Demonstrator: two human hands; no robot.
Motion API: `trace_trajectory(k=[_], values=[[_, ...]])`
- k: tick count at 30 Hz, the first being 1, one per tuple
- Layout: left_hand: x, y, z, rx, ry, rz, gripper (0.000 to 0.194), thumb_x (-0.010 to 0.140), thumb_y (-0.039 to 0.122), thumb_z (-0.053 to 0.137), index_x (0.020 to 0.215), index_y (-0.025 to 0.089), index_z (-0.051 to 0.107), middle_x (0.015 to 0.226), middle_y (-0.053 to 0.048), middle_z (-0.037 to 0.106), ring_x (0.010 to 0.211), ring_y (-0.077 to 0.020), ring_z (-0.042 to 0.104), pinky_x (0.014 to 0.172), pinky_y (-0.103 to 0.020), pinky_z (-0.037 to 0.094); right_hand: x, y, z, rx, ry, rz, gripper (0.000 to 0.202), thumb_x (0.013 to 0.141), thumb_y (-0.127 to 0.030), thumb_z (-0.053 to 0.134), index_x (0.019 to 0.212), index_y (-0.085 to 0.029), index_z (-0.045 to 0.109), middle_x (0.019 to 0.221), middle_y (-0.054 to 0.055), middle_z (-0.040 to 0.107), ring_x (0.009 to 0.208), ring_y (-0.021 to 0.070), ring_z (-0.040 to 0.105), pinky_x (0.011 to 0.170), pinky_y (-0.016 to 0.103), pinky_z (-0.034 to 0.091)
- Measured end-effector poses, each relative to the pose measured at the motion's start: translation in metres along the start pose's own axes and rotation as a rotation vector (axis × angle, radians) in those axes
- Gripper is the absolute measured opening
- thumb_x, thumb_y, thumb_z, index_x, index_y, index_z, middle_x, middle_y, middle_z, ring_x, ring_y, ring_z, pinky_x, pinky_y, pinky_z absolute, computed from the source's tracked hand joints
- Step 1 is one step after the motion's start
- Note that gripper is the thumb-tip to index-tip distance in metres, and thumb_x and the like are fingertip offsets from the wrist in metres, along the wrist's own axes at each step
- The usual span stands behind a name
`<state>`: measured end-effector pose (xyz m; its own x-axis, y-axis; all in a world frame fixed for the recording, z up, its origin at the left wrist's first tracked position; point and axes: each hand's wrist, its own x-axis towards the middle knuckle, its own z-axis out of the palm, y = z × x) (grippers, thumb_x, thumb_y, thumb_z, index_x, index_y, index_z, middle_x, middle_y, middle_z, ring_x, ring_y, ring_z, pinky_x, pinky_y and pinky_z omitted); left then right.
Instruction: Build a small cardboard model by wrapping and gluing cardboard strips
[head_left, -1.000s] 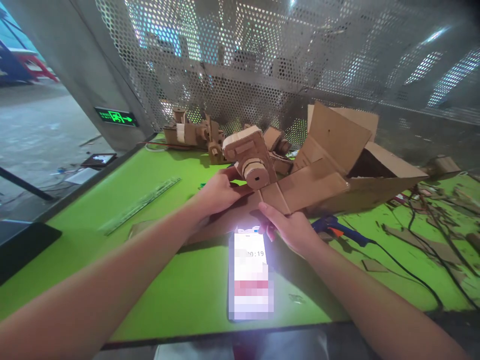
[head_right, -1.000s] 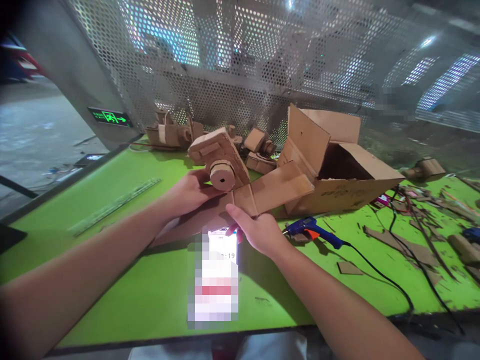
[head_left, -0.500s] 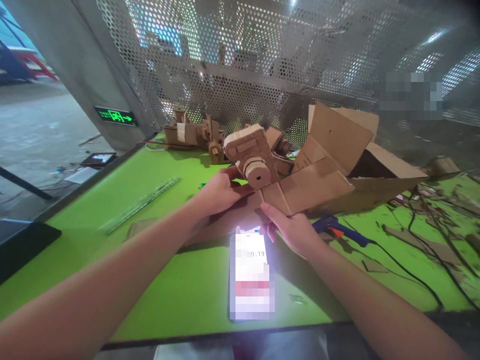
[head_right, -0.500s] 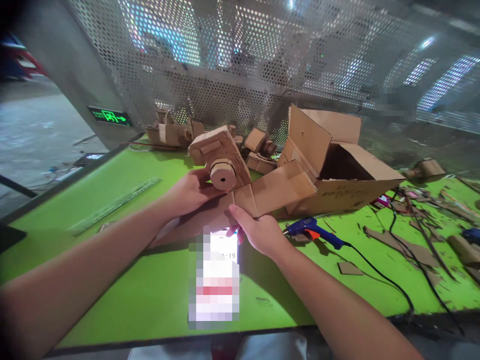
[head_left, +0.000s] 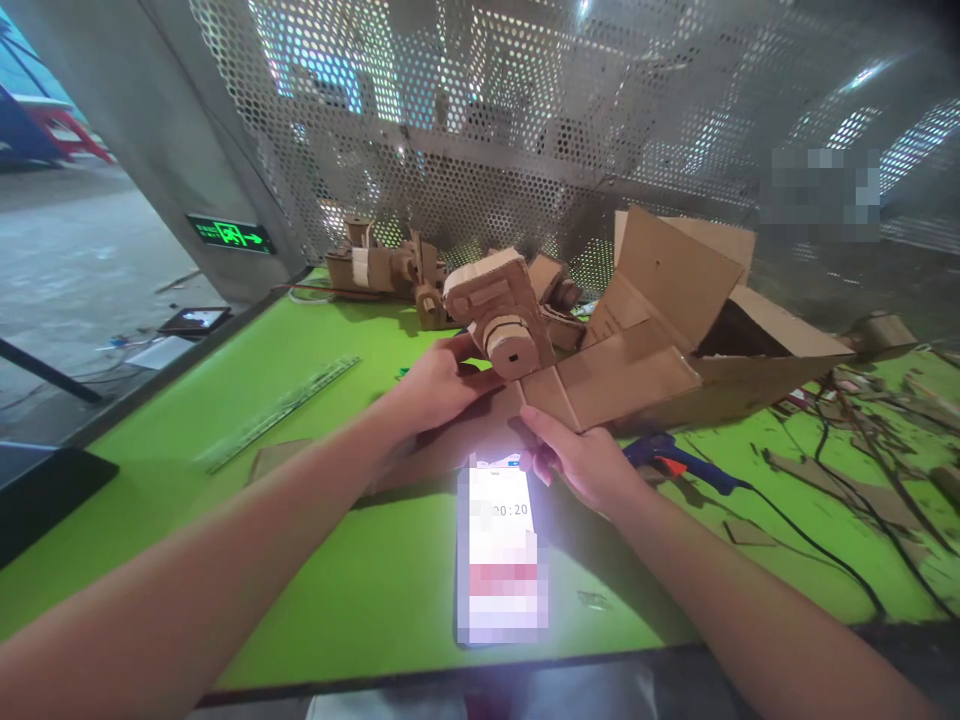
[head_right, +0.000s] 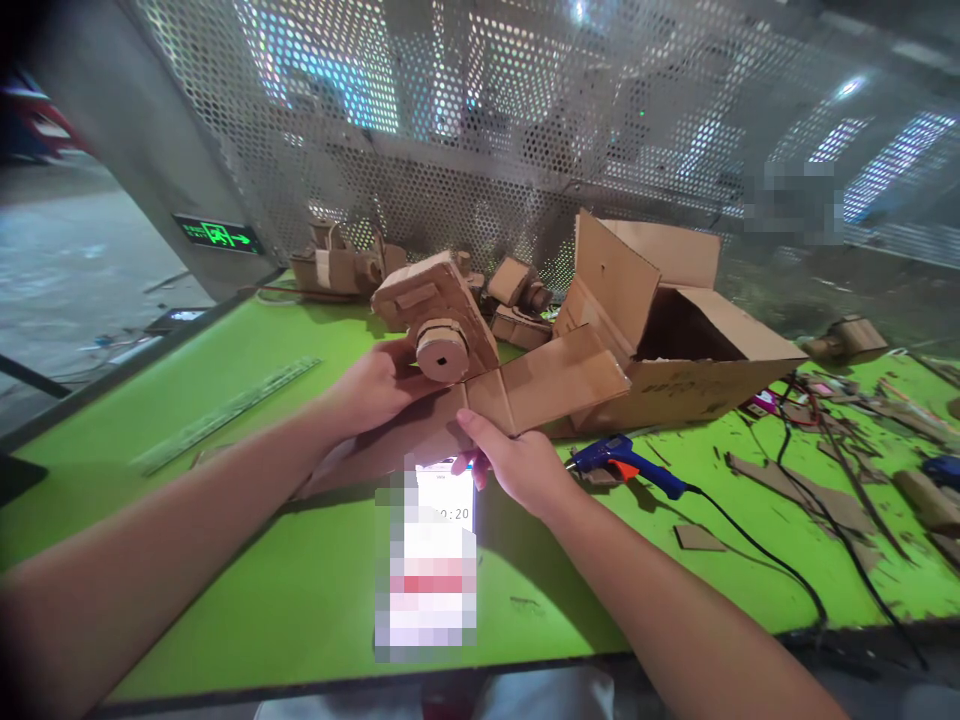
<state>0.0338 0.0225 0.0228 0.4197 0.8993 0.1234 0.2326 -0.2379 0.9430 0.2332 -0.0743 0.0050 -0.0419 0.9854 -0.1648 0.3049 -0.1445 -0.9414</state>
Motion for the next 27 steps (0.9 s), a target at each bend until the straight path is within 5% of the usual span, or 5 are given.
trace_trajectory(k=[14, 27], values=[[0.0, 0.0, -0.001, 0.026, -0.002, 0.02, 0.039, 0.082, 0.046, 0.083, 0.113, 0.023, 0.075, 0.119, -0.005, 0.082, 0.098, -0.0261, 0.078, 0.085, -0.037, 0.061, -0.001, 0.002, -0.001, -0.087, 0.014, 0.015, 0.068, 0.097, -0.074, 0.057, 0.056, -0.022, 0.074, 0.051, 0.002, 0.065, 0.054, 0.0145, 0.058, 0.065, 0.031, 0.042], [0.004, -0.006, -0.006, 0.076, 0.015, -0.019, 0.048, 0.077, 0.048, 0.087, 0.116, 0.021, 0.076, 0.115, -0.005, 0.083, 0.096, -0.0269, 0.077, 0.088, -0.039, 0.062, 0.012, 0.004, -0.004, 0.394, 0.087, -0.05, 0.043, 0.083, -0.054, 0.083, 0.085, -0.012, 0.08, 0.071, 0.013, 0.079, 0.059, 0.0204, 0.069, 0.051, 0.03, 0.051]])
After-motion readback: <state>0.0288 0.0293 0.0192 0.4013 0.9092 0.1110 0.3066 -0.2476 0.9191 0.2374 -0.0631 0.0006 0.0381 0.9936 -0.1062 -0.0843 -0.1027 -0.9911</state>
